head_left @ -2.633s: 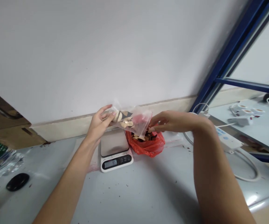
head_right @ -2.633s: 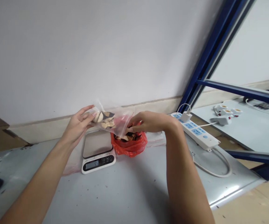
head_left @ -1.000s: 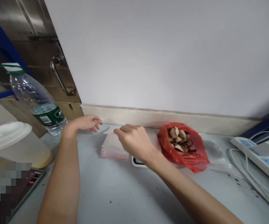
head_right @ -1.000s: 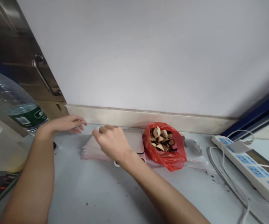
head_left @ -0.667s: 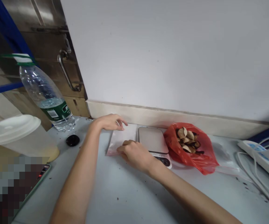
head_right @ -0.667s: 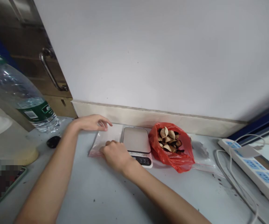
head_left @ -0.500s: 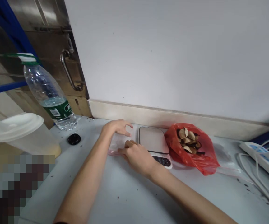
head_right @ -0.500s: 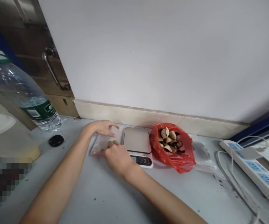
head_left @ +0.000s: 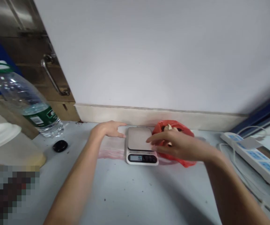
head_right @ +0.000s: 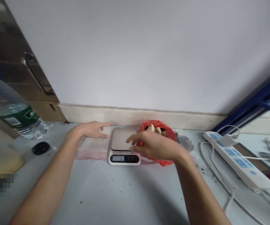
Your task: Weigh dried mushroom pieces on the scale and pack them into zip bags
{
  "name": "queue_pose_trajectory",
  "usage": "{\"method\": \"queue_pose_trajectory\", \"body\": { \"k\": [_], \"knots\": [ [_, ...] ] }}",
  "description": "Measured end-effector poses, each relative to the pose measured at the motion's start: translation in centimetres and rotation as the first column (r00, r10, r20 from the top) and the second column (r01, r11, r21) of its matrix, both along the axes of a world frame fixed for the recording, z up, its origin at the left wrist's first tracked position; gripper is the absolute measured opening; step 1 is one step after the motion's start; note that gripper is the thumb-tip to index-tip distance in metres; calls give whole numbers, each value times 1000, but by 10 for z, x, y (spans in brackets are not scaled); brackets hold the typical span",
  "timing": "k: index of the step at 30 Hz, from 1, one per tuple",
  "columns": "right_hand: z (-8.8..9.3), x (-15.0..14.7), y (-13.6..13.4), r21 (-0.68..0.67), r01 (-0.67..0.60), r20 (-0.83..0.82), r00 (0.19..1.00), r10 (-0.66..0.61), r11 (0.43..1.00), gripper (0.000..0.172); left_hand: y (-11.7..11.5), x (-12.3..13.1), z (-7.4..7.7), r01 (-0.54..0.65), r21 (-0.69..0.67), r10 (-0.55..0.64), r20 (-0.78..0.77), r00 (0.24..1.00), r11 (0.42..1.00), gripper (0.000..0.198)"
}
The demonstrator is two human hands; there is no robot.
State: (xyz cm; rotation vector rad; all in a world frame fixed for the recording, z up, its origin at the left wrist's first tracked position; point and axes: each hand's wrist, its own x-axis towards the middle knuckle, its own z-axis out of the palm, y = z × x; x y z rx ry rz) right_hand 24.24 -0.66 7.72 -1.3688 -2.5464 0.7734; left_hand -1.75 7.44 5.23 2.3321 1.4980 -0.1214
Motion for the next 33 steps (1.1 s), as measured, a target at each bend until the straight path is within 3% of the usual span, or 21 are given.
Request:
{"method": "queue_pose_trajectory", "body": {
  "k": [2, 4, 8, 10, 12, 15, 18, 20, 23, 27, 29, 33],
  "knots": [
    [9, 31, 3, -21, 47, 63, 997, -46, 999, 31, -5, 3, 13, 29, 18, -30, 78, 997, 999, 69],
    [11, 53, 8, -75, 99, 136, 987, -88, 992, 31, -13, 15, 23, 45, 119, -69, 209, 976, 992, 63],
    [2, 73, 19, -216, 166, 210, 970, -120, 962, 22, -33, 62, 29, 188, 160, -237, 394, 888, 969, 44],
    [1, 78, 21, -158, 227, 203, 960, -194, 961, 18, -42, 87, 25, 297, 159, -337, 417, 844, 941, 37],
    [4, 85, 20, -35, 340, 156, 931, -331, 940, 18, -49, 107, 19, 333, 131, -358, 373, 856, 934, 35],
    [10, 99, 16, 108, 553, 109, 819, -563, 826, 21, -53, 124, 11, 338, 159, -366, 205, 908, 928, 37],
    [5, 109, 18, 132, 716, 95, 679, -728, 686, 37, -52, 130, 3, 373, 218, -390, 43, 920, 902, 24],
    [-3, 110, 22, 41, 764, 86, 640, -764, 644, 51, -49, 130, -2, 392, 219, -401, -1, 916, 894, 19],
    [-12, 105, 29, -50, 769, 56, 640, -766, 638, 46, -45, 129, -5, 386, 246, -399, 2, 917, 889, 23],
    [-9, 102, 30, 16, 758, -119, 649, -752, 652, 37, -41, 124, -3, 265, 381, -339, 140, 930, 886, 25],
    [-6, 108, 29, 19, 758, -190, 643, -742, 652, 35, -40, 121, -2, 271, 359, -358, 202, 912, 893, 22],
    [-15, 132, 28, 85, 813, -8, 578, -816, 575, 24, -44, 118, 2, 414, 215, -461, 263, 848, 884, 17]
  ]
}}
